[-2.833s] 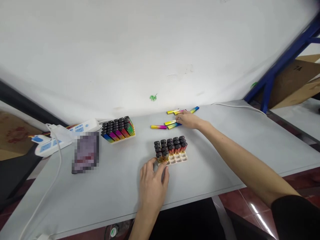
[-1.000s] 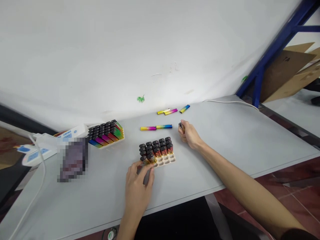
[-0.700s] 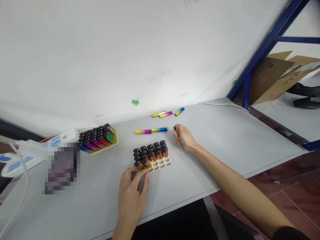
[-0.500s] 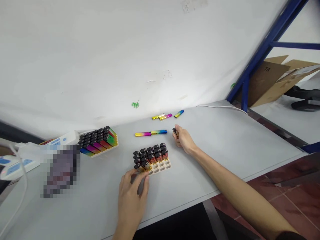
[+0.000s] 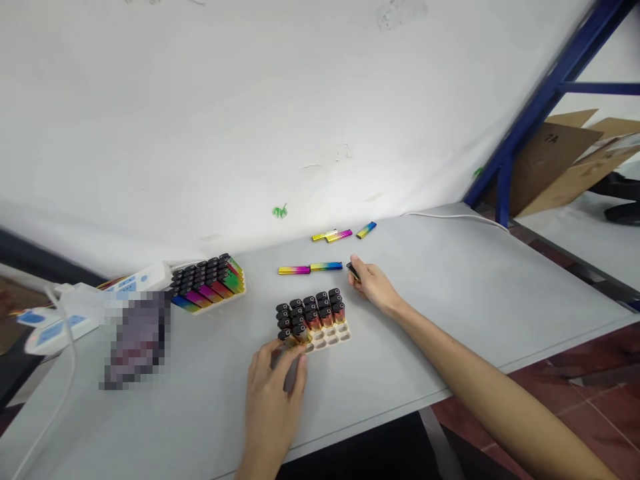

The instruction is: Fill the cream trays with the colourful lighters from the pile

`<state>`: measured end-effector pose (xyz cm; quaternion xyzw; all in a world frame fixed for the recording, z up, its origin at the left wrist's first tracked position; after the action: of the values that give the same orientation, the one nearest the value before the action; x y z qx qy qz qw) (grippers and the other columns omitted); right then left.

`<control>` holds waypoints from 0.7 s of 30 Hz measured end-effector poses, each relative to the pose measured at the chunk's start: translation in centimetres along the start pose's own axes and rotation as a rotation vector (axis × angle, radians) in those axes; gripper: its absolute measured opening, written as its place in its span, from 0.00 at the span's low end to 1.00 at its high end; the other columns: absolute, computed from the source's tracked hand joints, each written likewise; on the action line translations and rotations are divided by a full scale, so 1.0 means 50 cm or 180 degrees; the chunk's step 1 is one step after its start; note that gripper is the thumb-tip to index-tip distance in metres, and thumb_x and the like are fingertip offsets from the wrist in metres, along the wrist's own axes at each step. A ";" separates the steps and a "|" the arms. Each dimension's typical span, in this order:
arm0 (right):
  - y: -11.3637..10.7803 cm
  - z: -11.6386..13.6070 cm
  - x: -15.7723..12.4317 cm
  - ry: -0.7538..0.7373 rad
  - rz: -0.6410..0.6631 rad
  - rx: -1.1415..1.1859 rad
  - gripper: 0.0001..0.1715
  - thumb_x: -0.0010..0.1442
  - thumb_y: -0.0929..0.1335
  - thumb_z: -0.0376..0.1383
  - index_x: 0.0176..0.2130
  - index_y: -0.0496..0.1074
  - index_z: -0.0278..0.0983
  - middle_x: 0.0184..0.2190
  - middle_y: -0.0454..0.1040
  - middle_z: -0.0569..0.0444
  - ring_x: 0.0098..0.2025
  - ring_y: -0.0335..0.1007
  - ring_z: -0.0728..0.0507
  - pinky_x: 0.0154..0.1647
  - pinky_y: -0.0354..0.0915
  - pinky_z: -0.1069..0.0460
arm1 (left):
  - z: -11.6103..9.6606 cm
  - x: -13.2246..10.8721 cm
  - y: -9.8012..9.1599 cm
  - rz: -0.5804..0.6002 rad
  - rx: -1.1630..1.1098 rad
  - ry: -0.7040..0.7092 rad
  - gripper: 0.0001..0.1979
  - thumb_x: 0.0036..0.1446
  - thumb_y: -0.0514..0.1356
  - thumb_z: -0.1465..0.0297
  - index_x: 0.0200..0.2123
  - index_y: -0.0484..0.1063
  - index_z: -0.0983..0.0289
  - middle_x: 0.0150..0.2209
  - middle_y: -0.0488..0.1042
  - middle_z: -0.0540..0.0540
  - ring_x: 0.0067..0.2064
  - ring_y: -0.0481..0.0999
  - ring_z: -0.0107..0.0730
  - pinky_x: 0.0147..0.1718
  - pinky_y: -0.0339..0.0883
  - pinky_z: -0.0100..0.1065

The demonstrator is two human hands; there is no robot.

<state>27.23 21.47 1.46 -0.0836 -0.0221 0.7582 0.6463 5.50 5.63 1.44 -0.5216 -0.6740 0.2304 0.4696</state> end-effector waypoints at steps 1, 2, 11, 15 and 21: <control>0.000 0.000 0.000 -0.0002 0.0008 -0.0027 0.34 0.63 0.58 0.61 0.22 0.62 0.38 0.15 0.50 0.62 0.18 0.43 0.51 0.19 0.44 0.54 | 0.000 0.000 -0.001 -0.0013 -0.0002 0.0008 0.10 0.63 0.57 0.66 0.45 0.77 0.54 0.48 0.67 0.57 0.51 0.69 0.44 0.49 0.69 0.49; 0.001 0.000 0.000 -0.0008 0.0018 -0.0049 0.34 0.63 0.58 0.61 0.21 0.62 0.38 0.15 0.51 0.62 0.18 0.43 0.51 0.19 0.44 0.53 | 0.001 0.000 -0.001 -0.0020 -0.0007 0.0008 0.10 0.63 0.57 0.66 0.45 0.77 0.54 0.48 0.67 0.57 0.51 0.69 0.44 0.49 0.69 0.49; 0.003 0.001 -0.001 -0.0012 0.0061 -0.0191 0.35 0.63 0.57 0.61 0.22 0.64 0.37 0.15 0.54 0.60 0.18 0.46 0.51 0.20 0.46 0.53 | 0.002 0.000 0.001 -0.0007 -0.0002 -0.0005 0.10 0.63 0.57 0.66 0.45 0.77 0.54 0.48 0.67 0.57 0.50 0.69 0.43 0.48 0.70 0.47; 0.005 0.004 -0.004 -0.0029 0.0098 -0.0273 0.35 0.63 0.57 0.61 0.21 0.63 0.37 0.15 0.54 0.60 0.18 0.47 0.51 0.21 0.46 0.53 | 0.002 0.001 0.001 -0.0021 0.0018 0.0006 0.10 0.64 0.57 0.67 0.45 0.77 0.54 0.48 0.66 0.57 0.50 0.69 0.43 0.48 0.70 0.48; 0.002 0.002 0.001 -0.0159 0.0065 -0.0063 0.35 0.65 0.54 0.60 0.27 0.68 0.37 0.15 0.54 0.61 0.18 0.48 0.50 0.20 0.47 0.53 | -0.001 -0.001 0.000 0.0021 -0.0071 -0.0045 0.10 0.64 0.57 0.67 0.45 0.77 0.54 0.48 0.66 0.57 0.50 0.68 0.42 0.49 0.70 0.48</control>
<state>27.10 21.52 1.51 -0.0712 -0.0448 0.7663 0.6369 5.52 5.59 1.46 -0.5274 -0.6781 0.2280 0.4582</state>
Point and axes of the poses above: each hand's wrist, its own x-axis towards the middle knuckle, its own y-axis out of the palm, z = x × y, the point moved 6 cm from there along x, towards the middle knuckle
